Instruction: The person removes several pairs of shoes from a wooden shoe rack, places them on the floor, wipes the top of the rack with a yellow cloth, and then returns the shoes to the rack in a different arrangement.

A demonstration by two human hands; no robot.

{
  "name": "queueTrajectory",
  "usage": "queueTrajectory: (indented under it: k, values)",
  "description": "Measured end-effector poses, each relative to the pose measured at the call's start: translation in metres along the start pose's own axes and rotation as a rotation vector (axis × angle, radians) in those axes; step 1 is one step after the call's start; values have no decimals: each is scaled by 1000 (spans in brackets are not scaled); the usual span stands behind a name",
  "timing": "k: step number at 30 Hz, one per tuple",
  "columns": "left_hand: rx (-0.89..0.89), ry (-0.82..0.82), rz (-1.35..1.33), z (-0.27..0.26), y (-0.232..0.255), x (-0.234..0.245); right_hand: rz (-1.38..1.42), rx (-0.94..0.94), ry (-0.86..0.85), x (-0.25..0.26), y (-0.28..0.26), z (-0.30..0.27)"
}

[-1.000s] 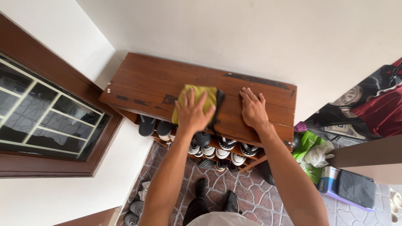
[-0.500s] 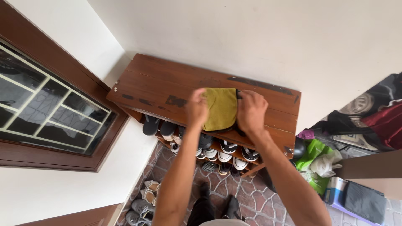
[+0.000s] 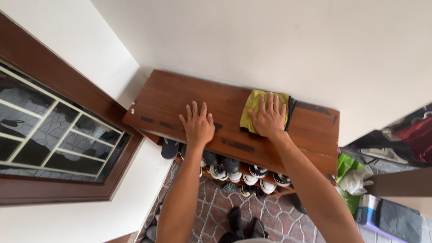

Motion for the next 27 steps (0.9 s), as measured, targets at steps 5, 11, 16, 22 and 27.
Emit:
queueTrajectory:
  k: [5, 11, 16, 22, 27]
  values:
    - [-12, 18, 18, -9, 3, 14, -189, 40, -61, -16, -64, 29]
    - [-18, 2, 13, -2, 4, 19, -241, 225, -113, -38, -68, -15]
    - [-27, -1, 21, -5, 3, 12, -231, 20, -137, -13, 12, -19]
    - [-31, -23, 27, -5, 4, 20, -218, -56, -98, -3, 17, 5]
    - [-39, -16, 30, -6, 4, 16, -157, 172, 1, -38, -5, -38]
Point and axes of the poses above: each hand's wrist, its own z-axis towards the middle knuckle, its own x-axis out of the back of the hand, y = z × x, the point moved 6 cm from there along z, towards the middle knuckle, and after that the axes turned 13 degrees about -y, right-handed, at the moved point
